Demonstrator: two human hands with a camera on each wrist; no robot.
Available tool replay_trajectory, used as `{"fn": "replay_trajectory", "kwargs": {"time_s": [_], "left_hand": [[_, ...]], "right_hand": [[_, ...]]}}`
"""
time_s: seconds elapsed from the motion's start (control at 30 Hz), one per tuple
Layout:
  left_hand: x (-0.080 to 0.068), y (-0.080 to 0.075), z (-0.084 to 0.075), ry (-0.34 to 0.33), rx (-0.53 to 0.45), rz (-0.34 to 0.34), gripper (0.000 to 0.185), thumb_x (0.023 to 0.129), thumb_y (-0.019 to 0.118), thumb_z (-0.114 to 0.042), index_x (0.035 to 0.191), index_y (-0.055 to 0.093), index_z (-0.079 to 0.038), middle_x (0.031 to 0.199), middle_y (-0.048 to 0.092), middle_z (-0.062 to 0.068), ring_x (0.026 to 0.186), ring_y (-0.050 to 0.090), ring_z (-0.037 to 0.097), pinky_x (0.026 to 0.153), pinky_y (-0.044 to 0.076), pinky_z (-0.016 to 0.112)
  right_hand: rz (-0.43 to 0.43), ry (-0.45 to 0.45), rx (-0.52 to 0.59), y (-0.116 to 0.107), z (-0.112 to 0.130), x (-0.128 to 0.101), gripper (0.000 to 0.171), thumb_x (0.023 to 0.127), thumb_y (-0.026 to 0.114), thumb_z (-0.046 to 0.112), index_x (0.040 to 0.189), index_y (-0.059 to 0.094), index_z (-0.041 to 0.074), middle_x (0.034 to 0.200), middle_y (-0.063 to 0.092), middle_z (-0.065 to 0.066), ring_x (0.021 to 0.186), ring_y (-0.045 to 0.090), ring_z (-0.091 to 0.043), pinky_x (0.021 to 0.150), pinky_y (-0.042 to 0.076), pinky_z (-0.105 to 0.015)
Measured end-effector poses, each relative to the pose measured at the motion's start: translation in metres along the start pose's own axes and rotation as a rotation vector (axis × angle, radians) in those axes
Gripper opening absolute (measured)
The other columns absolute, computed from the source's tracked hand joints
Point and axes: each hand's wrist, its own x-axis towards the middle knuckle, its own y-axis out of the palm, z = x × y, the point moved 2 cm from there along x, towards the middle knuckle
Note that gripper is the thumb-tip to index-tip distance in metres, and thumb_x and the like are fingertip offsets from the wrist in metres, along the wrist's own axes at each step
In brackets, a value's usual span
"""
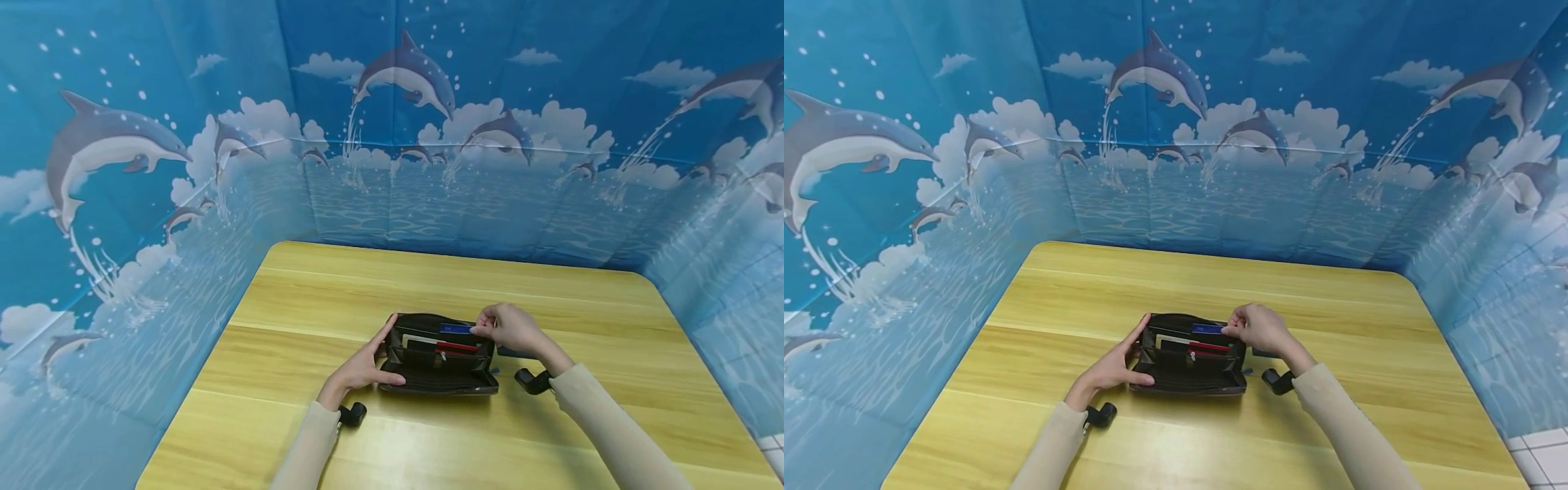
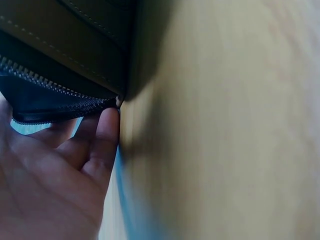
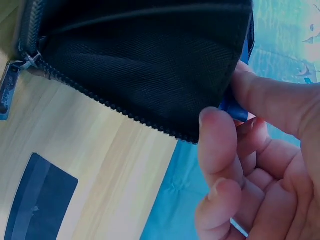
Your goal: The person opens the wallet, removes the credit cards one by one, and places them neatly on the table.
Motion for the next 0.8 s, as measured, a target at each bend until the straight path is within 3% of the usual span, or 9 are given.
{"fn": "replay_trajectory", "kwargs": {"time_s": [0.2, 0.5, 0.8], "left_hand": [[-0.0002, -0.0006, -0.0008, -0.007, -0.003, -0.003, 0.113, 0.073, 0.084, -0.033, 0.15, 0.003, -0.046, 0.155, 0.0, -0.018, 0.141, 0.004, 0.019, 0.108, 0.014, 0.056], [-0.0004, -0.0002, -0.0011, -0.007, -0.005, -0.003, 0.111, 0.073, 0.083, -0.033, 0.149, 0.004, -0.048, 0.155, 0.0, -0.017, 0.141, 0.004, 0.021, 0.107, 0.014, 0.057], [-0.0003, 0.0006, -0.0013, -0.014, -0.005, -0.003, 0.112, 0.073, 0.084, -0.032, 0.151, 0.003, -0.046, 0.155, 0.001, -0.018, 0.141, 0.004, 0.019, 0.108, 0.015, 0.055]], "right_hand": [[-0.005, -0.035, -0.017, 0.001, -0.0008, -0.0017, 0.021, 0.093, 0.063, 0.031, 0.079, 0.061, 0.015, 0.066, 0.056, 0.004, 0.052, 0.055, -0.019, 0.051, 0.041, -0.033], [-0.044, -0.022, 0.004, 0.0045, -0.0047, 0.0003, 0.026, 0.081, 0.077, 0.031, 0.073, 0.057, 0.015, 0.062, 0.046, 0.003, 0.053, 0.04, -0.014, 0.053, 0.034, -0.031], [-0.053, -0.013, 0.089, 0.007, -0.0097, -0.0008, 0.027, 0.084, 0.073, 0.036, 0.075, 0.06, 0.013, 0.063, 0.05, 0.0, 0.052, 0.045, -0.016, 0.051, 0.039, -0.032]]}}
